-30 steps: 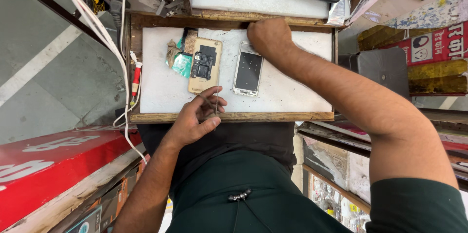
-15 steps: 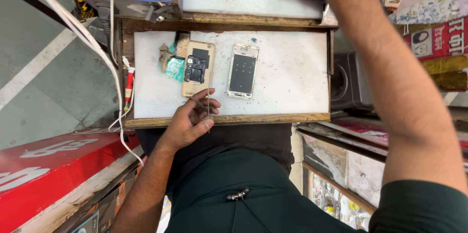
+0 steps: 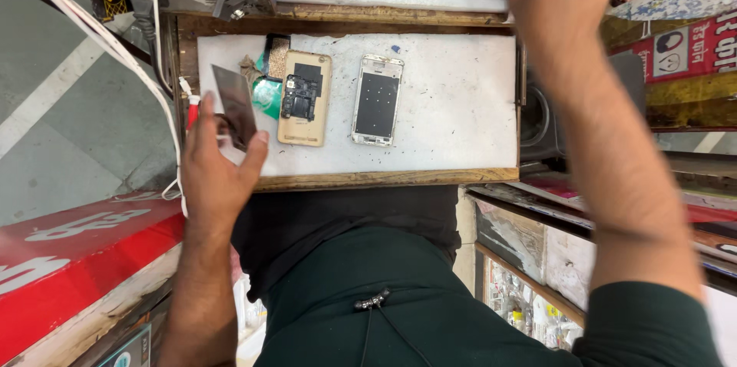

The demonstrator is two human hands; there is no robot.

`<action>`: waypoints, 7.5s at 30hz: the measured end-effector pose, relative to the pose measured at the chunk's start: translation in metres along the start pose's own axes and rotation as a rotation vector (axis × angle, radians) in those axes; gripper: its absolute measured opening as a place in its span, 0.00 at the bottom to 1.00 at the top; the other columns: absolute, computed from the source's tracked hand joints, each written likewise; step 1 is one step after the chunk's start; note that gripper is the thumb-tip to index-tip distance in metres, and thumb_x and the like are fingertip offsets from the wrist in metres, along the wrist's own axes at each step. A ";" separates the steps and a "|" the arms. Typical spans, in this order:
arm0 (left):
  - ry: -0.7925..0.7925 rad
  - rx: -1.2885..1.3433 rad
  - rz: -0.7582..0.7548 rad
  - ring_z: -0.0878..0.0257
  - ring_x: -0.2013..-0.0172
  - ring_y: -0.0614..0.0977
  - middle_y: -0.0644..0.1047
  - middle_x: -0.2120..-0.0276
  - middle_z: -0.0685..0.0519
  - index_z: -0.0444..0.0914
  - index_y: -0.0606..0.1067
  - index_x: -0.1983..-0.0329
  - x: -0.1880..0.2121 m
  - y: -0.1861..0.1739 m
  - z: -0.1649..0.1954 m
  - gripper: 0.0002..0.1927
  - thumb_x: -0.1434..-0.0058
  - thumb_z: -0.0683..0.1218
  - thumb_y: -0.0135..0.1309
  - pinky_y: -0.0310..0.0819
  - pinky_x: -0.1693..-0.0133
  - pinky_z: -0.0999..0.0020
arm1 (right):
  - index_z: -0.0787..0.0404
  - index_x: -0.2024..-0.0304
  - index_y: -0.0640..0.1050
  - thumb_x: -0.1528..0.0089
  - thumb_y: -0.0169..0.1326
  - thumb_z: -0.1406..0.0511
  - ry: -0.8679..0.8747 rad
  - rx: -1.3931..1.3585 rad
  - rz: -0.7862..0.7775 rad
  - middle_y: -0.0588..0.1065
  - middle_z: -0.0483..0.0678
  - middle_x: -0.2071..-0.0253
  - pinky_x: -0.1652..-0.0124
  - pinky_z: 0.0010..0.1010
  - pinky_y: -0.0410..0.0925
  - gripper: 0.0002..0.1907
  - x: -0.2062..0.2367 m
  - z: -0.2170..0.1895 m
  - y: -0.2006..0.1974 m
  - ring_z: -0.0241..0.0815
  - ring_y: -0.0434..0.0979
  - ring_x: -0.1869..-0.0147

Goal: The person disassembles a white smartphone, removes the screen, cleans the display with a cloth, and reassembles the device by placing the screen back into the frame. The person also handles a separate phone back cover and a battery.

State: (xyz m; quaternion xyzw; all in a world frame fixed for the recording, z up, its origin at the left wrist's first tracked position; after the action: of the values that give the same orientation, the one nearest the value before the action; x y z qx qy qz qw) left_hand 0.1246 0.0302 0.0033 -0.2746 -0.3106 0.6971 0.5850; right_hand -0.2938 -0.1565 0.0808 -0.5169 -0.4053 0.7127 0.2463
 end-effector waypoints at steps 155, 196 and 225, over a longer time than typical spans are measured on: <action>0.435 0.346 -0.076 0.57 0.64 0.85 0.82 0.62 0.51 0.36 0.78 0.57 0.033 0.082 0.098 0.05 0.34 0.41 0.62 0.79 0.65 0.66 | 0.62 0.57 0.77 0.31 0.56 0.66 0.598 -1.274 -0.708 0.75 0.43 0.65 0.70 0.28 0.65 0.05 0.163 -0.177 -0.015 0.35 0.68 0.69; 0.725 -0.218 0.498 0.56 0.58 0.84 0.76 0.48 0.49 0.35 0.75 0.40 -0.127 0.000 0.035 0.13 0.26 0.41 0.59 0.81 0.59 0.65 | 0.62 0.45 0.82 0.30 0.58 0.72 0.759 -0.988 -0.180 0.80 0.51 0.49 0.54 0.24 0.71 0.11 0.179 -0.075 -0.006 0.36 0.77 0.52; 0.188 0.350 -0.273 0.62 0.66 0.83 0.79 0.61 0.50 0.33 0.73 0.54 0.027 0.077 0.076 0.07 0.32 0.41 0.55 0.76 0.70 0.67 | 0.64 0.29 0.66 0.33 0.53 0.74 0.910 -1.649 -0.539 0.76 0.47 0.44 0.54 0.22 0.74 0.29 0.181 -0.164 -0.009 0.33 0.78 0.52</action>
State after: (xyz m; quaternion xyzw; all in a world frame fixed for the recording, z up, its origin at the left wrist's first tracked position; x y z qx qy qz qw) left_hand 0.0139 0.0386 -0.0057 -0.1883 -0.1636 0.6262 0.7386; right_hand -0.2035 0.0407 -0.0312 -0.6426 -0.7470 -0.1415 0.0953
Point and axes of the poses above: each hand's wrist, its own x-axis away from the middle knuckle, its own y-axis out of the palm, z = x × y, the point moved 3 cm from there along -x, towards the middle knuckle
